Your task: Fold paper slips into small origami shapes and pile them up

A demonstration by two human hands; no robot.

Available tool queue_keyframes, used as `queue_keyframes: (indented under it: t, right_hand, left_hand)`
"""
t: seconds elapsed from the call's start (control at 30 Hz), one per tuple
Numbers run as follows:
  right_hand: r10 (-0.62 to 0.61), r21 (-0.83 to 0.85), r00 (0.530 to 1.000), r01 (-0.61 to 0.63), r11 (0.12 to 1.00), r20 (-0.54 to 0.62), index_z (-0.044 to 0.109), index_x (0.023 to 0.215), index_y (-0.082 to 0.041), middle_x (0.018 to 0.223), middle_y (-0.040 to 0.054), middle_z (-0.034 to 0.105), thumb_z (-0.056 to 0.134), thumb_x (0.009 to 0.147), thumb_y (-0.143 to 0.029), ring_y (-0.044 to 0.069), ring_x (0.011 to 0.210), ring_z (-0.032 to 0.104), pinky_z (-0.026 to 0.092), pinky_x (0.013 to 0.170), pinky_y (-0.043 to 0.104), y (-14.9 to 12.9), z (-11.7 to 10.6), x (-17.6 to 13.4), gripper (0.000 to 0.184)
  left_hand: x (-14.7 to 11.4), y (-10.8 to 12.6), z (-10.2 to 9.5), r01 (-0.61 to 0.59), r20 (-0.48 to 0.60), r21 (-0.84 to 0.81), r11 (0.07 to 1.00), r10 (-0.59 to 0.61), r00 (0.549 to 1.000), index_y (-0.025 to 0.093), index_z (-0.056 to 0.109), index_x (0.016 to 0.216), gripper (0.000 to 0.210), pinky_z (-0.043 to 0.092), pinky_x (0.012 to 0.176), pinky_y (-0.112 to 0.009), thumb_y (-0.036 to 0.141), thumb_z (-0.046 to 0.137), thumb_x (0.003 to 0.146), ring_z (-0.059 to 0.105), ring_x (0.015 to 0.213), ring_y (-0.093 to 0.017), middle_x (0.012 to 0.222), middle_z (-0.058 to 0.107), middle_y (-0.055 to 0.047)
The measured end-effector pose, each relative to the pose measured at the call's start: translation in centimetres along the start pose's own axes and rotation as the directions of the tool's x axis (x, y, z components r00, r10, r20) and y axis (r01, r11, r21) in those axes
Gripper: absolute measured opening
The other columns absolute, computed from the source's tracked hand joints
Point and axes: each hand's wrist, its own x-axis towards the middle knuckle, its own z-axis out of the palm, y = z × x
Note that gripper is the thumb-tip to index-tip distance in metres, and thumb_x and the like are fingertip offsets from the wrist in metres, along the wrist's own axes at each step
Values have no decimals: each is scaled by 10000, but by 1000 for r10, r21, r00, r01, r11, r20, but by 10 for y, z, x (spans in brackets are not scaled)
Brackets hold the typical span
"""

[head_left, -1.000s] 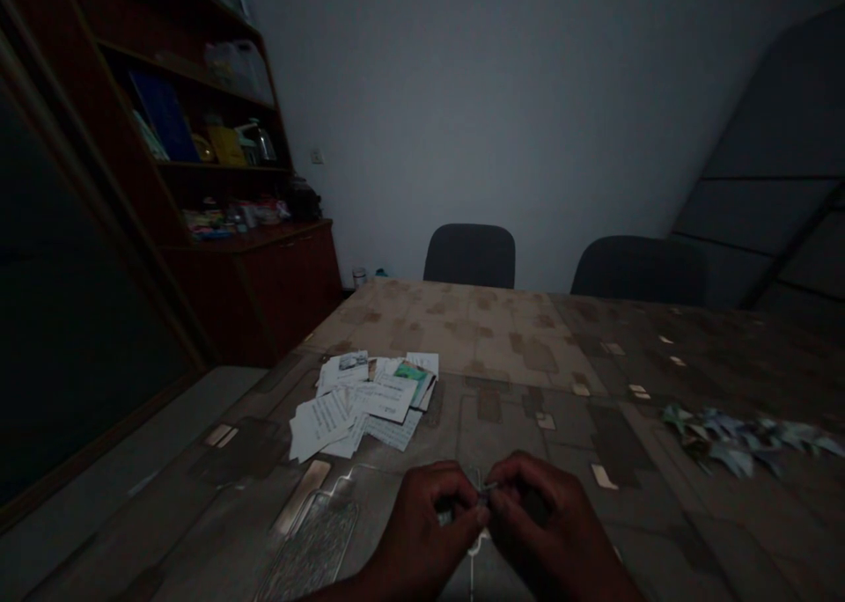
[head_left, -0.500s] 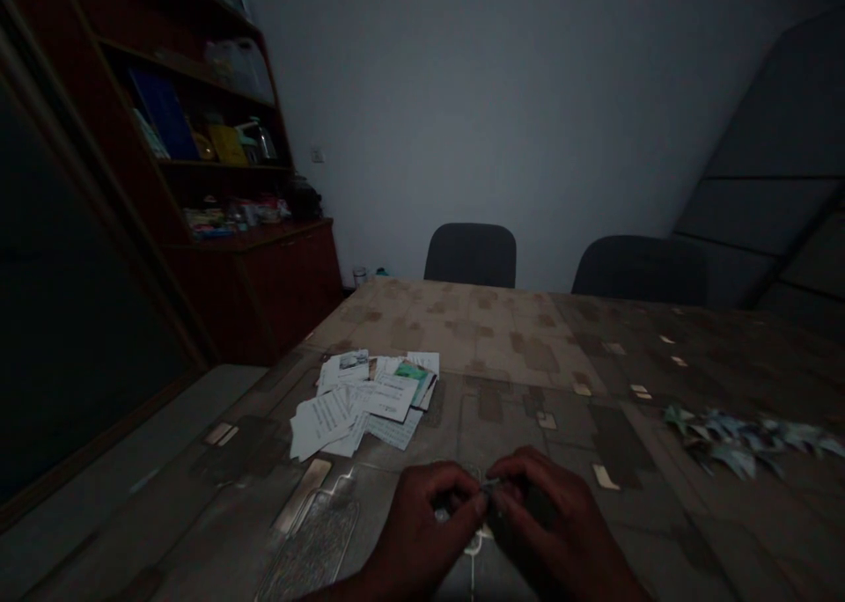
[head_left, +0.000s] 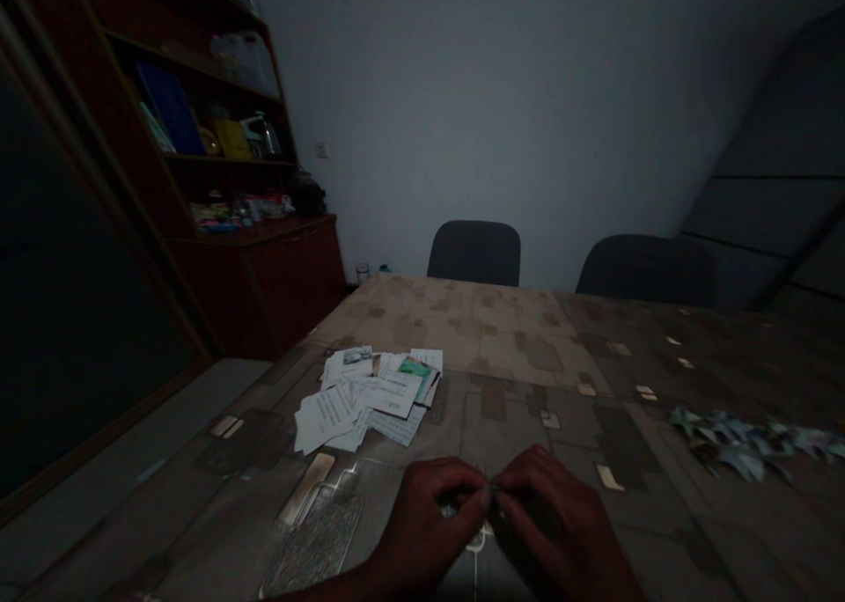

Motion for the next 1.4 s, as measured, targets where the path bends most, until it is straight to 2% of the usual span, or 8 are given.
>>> queue_keyframes:
  t: [0.2, 0.43, 0.53, 0.63, 0.77, 0.93, 1.1, 1.4]
  right_hand:
    - [-270, -180, 963, 269, 946, 17, 634, 937, -176, 741, 57, 661, 524, 911, -124, 181, 671, 564, 454, 594, 290, 0, -4, -1, 124]
    - [-433, -352, 901, 398, 847, -25, 646, 1146, -133, 921, 128, 728, 492, 969, -180, 199, 742, 608, 518, 639, 308, 12, -1, -3, 240]
    - [-369, -254, 928, 345, 904, -53, 635, 1171, -151, 934, 116, 705, 492, 948, -138, 200, 779, 616, 537, 655, 301, 12, -1, -4, 265]
    - [-145, -71, 986, 139, 988, -87, 611, 1180, -218, 909, 64, 676, 507, 935, -140, 189, 814, 638, 546, 683, 283, 8, -2, -4, 277]
    - [-17, 53, 982, 28, 998, -187, 603, 1068, -255, 855, 17, 664, 591, 895, -158, 171, 766, 645, 527, 656, 257, 4, -3, -4, 199]
    - [-162, 34, 980, 167, 985, -112, 602, 939, -225, 790, 14, 660, 561, 889, -87, 166, 727, 619, 489, 654, 277, 0, -6, -1, 152]
    - [-325, -109, 946, 322, 940, -5, 628, 1038, -164, 821, 69, 679, 534, 924, -102, 182, 718, 589, 479, 635, 299, 5, -8, -2, 160]
    - [-501, -397, 866, 459, 795, -2, 662, 1090, -105, 904, 130, 745, 448, 997, -186, 191, 738, 621, 523, 642, 298, 10, -9, -1, 246]
  left_hand:
    - [-1, 4, 5, 214, 6, -194, 957, -217, 976, 138, 626, 574, 165, 422, 546, -251, 251, 592, 689, 568, 539, -164, 517, 593, -18]
    - [1, 4, 2, 265, 4, -368, 891, -283, 959, 112, 667, 637, 272, 433, 577, -253, 364, 673, 736, 574, 531, -151, 526, 635, -34]
    - [2, 5, 1, 233, 7, -414, 880, -253, 968, 109, 686, 656, 300, 444, 594, -257, 397, 706, 737, 589, 549, -159, 543, 654, -42]
    - [1, 7, 0, 191, 14, -423, 886, -204, 979, 111, 703, 674, 286, 456, 612, -257, 387, 710, 752, 606, 582, -166, 575, 670, -47]
    - [-2, 4, 0, 138, 1, -382, 914, -149, 989, 116, 727, 700, 245, 461, 615, -256, 344, 688, 780, 615, 614, -172, 616, 683, -54]
    - [-5, -4, 5, 90, -19, -325, 941, -102, 995, 112, 738, 683, 234, 458, 574, -252, 329, 687, 756, 621, 594, -179, 613, 677, -62]
    - [-3, -1, 8, 200, -11, -385, 901, -222, 975, 110, 699, 601, 311, 440, 533, -238, 405, 739, 692, 592, 526, -160, 527, 645, -47]
    - [-2, 8, 1, 237, 35, -445, 863, -248, 968, 105, 694, 644, 362, 449, 607, -263, 458, 745, 712, 594, 571, -166, 565, 665, -51]
